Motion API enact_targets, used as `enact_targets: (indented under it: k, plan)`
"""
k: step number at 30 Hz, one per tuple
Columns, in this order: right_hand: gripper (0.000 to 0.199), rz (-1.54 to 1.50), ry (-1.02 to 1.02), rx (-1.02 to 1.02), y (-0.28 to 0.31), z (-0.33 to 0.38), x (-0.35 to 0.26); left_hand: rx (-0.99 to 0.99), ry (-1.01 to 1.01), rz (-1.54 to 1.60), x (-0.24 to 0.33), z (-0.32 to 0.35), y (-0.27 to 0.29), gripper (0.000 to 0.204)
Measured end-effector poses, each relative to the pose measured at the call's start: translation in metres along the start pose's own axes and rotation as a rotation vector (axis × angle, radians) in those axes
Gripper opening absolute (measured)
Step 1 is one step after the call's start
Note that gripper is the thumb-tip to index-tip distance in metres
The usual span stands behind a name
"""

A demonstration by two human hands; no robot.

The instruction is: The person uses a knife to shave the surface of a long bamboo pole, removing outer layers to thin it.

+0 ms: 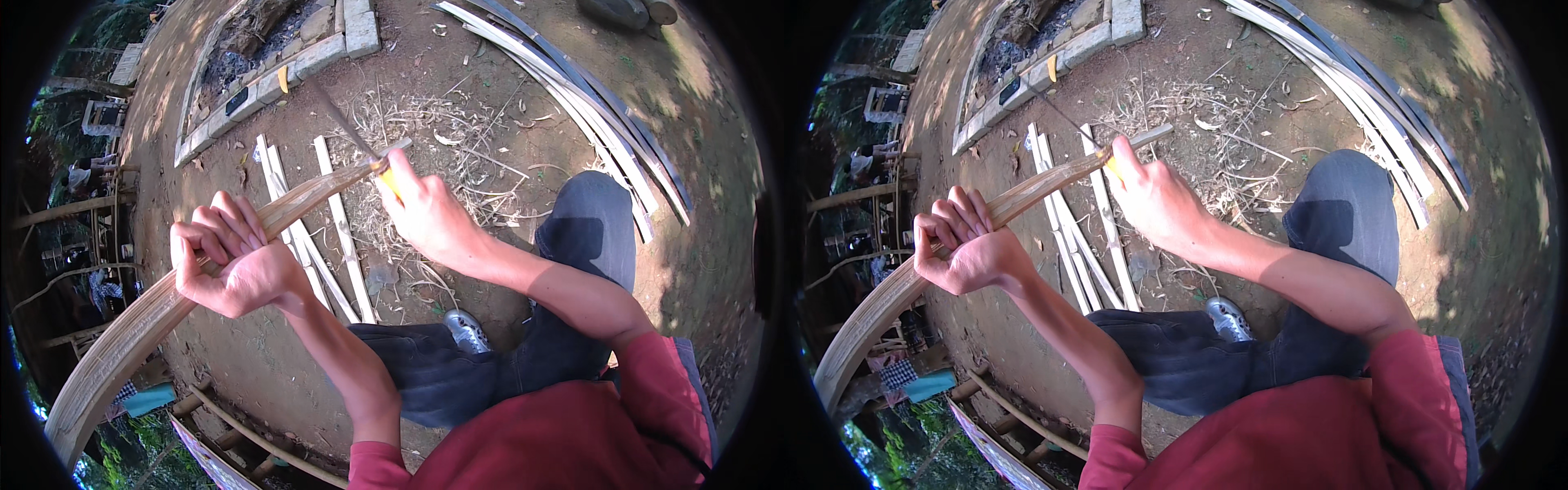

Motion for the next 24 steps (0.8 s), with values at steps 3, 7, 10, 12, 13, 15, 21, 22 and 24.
enact_targets:
  k: [3, 7, 10, 12, 13, 15, 21, 22, 24]
  plan:
    - [0.022, 0.178, -0.199, -0.103, -0.008, -0.007, 0.065, -0.067, 0.02, 0.07, -0.003, 0.002, -0.007, 0.029]
    - [0.023, 0.037, -0.005, -0.009, 0.005, -0.004, 0.018, -0.167, -0.048, 0.036, -0.003, -0.005, 0.004, 0.028]
    - [0.024, -0.032, 0.16, 0.04, 0.01, 0.007, -0.014, 0.023, 0.033, -0.003, -0.002, -0.004, 0.005, 0.028]
    - [0.035, 0.002, 0.128, 0.029, 0.007, 0.01, -0.005, 0.065, 0.051, 0.012, -0.005, -0.004, 0.009, 0.028]
    - [0.04, 0.01, 0.106, -0.004, 0.004, 0.011, 0.002, 0.085, 0.06, 0.023, -0.006, -0.005, 0.011, 0.028]
    - [0.05, 0.027, 0.062, -0.075, -0.002, 0.012, 0.011, 0.023, 0.064, -0.013, -0.008, -0.011, 0.021, 0.028]
    - [0.057, 0.26, 0.168, -0.037, -0.009, 0.016, 0.013, 0.098, 0.085, -0.033, -0.007, -0.008, 0.016, 0.028]
    - [0.057, 0.208, 0.021, -0.094, -0.007, 0.013, 0.021, 0.099, 0.084, 0.004, -0.007, -0.008, 0.012, 0.028]
    - [0.057, 0.097, -0.265, -0.208, -0.004, 0.009, 0.033, 0.035, 0.054, -0.024, -0.005, -0.008, 0.011, 0.029]
Point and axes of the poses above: each hand's wrist, its own z-axis away from the middle knuckle, its own y-axis out of the back of the hand, x = y × z, the point moved 7 cm from there along -z, towards the middle knuckle, and after that the axes turned 12 degrees about -z, right-handed, at the moved point
